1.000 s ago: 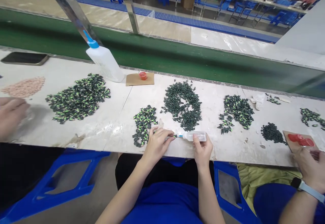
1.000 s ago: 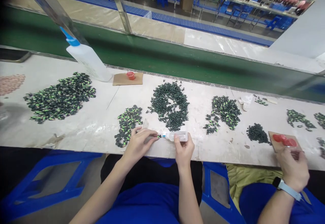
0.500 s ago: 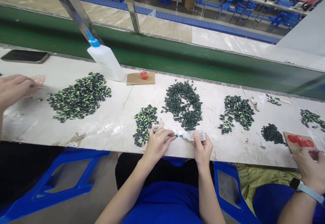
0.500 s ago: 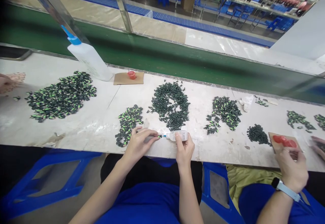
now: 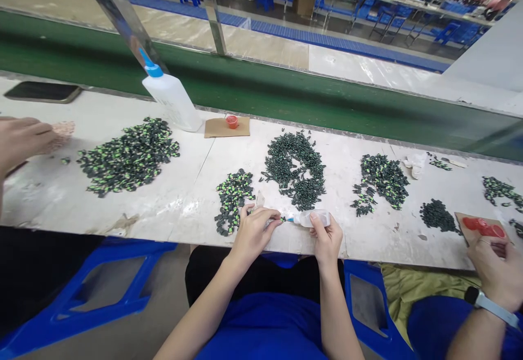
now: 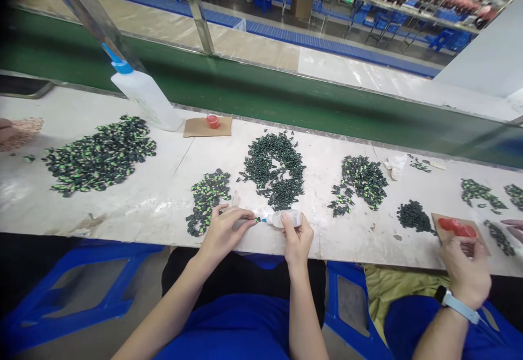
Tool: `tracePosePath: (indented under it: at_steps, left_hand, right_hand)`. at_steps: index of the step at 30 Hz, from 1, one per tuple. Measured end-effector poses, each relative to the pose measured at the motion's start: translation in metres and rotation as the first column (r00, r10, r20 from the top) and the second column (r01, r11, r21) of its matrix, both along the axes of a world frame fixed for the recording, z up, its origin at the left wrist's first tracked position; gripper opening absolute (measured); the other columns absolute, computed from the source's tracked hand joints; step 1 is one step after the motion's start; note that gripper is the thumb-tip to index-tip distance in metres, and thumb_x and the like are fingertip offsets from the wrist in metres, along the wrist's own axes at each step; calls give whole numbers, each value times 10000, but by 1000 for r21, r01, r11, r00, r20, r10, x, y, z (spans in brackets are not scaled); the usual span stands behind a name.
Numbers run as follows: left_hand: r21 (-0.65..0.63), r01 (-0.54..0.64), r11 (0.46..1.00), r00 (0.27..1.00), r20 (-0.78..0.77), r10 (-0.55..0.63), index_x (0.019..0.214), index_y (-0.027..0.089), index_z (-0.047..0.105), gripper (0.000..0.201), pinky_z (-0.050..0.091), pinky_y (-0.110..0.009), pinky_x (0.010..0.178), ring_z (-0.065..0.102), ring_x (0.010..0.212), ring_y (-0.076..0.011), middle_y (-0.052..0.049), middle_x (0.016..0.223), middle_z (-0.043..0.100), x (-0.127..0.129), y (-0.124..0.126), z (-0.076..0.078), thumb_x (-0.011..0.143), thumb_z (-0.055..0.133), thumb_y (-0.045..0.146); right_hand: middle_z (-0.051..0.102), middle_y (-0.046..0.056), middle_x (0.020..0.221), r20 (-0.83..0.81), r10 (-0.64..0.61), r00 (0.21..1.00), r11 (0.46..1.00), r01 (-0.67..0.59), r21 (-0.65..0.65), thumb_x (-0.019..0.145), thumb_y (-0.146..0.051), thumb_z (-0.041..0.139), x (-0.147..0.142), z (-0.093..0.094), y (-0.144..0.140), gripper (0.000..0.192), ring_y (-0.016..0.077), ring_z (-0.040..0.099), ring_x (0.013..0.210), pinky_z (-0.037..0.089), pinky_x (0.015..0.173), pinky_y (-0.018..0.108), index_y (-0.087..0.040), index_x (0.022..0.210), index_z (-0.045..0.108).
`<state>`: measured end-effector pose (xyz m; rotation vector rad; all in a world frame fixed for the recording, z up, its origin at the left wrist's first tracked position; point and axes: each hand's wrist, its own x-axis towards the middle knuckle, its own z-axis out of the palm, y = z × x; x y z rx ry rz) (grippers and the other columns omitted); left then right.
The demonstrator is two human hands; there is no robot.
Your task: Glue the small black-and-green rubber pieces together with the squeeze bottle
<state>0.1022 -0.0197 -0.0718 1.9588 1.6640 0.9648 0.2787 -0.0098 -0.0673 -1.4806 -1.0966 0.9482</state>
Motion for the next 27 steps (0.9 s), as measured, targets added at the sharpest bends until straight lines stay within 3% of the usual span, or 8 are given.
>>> tracePosePath:
  at_steps: [7,11,15,20,25,27]
  left_hand:
    - [-9,2,1000,1000,8,-2,845,238,624,26,303,-426,981,676,809,-176,-1,872,752,0,0,0,845,605,220]
    - [-3,-12,1000,1000,-2,12,831,240,618,48,306,-424,963,671,808,-174,9,863,751,1,0,-1,850,592,204]
    - [-4,13,1000,1000,-9,-13,839,242,607,47,299,-426,959,664,813,-172,16,857,746,2,0,1,863,583,209]
    - [28,37,999,998,-53,-35,853,235,618,49,300,-426,942,650,848,-183,11,854,733,1,0,2,857,599,190]
    - [117,41,992,992,-121,-27,885,231,668,83,330,-421,887,599,998,-225,-43,972,712,1,1,-3,863,595,199]
    - [142,67,988,990,-136,-47,872,228,677,107,332,-423,884,588,1010,-225,-48,998,701,1,1,-6,872,580,184]
  right_hand:
    - [493,-56,490,-40,-43,998,999,44,24,722,-458,674,-1,0,0,330,104,445,467,368,469,237,-173,609,551]
    - [550,-33,530,-207,-128,970,988,143,62,713,-465,658,3,-2,1,313,107,467,426,372,421,243,-170,667,563]
    - [646,5,649,-325,-152,933,964,213,160,716,-431,651,14,0,1,275,178,637,552,510,567,321,-191,751,522]
    - [713,45,800,-234,-192,953,945,243,218,587,-310,802,29,5,9,460,258,704,878,521,830,429,-228,841,427]
    - [703,76,859,-90,-249,964,953,261,152,551,-355,817,31,-1,20,520,253,690,884,510,872,462,-210,898,458]
    - [691,96,940,27,-280,960,943,270,193,574,-381,805,29,-1,19,542,248,678,897,513,863,459,-196,971,487]
